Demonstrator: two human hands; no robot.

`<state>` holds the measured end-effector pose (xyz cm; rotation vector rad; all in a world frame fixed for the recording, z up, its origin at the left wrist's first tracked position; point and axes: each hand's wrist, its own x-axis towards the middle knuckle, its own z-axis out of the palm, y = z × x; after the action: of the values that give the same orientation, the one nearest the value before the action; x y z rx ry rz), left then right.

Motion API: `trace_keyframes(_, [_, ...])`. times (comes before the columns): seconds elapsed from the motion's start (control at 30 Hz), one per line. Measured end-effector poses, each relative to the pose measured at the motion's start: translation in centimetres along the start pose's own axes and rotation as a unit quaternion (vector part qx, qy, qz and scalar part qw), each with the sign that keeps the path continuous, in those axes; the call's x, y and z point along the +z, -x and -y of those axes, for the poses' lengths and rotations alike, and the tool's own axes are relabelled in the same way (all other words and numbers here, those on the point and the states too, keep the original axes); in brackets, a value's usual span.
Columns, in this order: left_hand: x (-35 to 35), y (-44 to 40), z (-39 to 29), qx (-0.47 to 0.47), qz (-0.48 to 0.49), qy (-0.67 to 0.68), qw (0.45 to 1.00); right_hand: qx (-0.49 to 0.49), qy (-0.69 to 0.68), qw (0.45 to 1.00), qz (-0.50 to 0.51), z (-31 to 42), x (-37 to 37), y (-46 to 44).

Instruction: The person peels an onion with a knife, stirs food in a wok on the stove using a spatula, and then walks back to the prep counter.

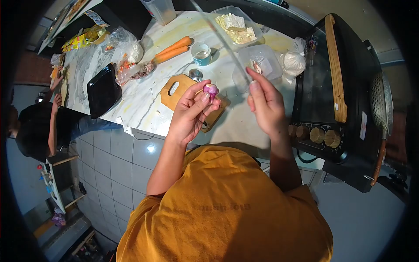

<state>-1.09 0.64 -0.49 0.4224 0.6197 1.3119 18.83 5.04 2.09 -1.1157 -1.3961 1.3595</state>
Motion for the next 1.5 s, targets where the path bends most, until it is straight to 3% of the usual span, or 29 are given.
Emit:
trace_keyframes(0.37, [0.5, 0.6, 0.4, 0.021, -0.003, -0.092, 0.996, 0.024, -0.084, 0.991, 0.1, 0.6, 2.1, 1.6])
trace_keyframes(0.63, [-0.1, 0.8, 0.3, -0.021, 0.017, 0.007, 1.0, 0.051, -0.149, 0.981, 0.111, 1.1, 2.2, 2.0])
trace_keyframes(0.87, [0.1, 0.8, 0.4, -0.048, 0.017, 0.075, 0.996, 0.046, -0.139, 0.984, 0.1, 1.4, 2.4, 2.6])
trace_keyframes(1.17, [0.0, 0.8, 0.9, 0.007, 0.044, 0.021, 0.999, 0.015, -0.071, 0.992, 0.106, 1.3, 2.3, 2.7])
trace_keyframes(1.5, [0.1, 0.8, 1.2, 0.035, 0.015, -0.006, 0.999, 0.056, -0.081, 0.988, 0.115, 2.1, 2.4, 2.6])
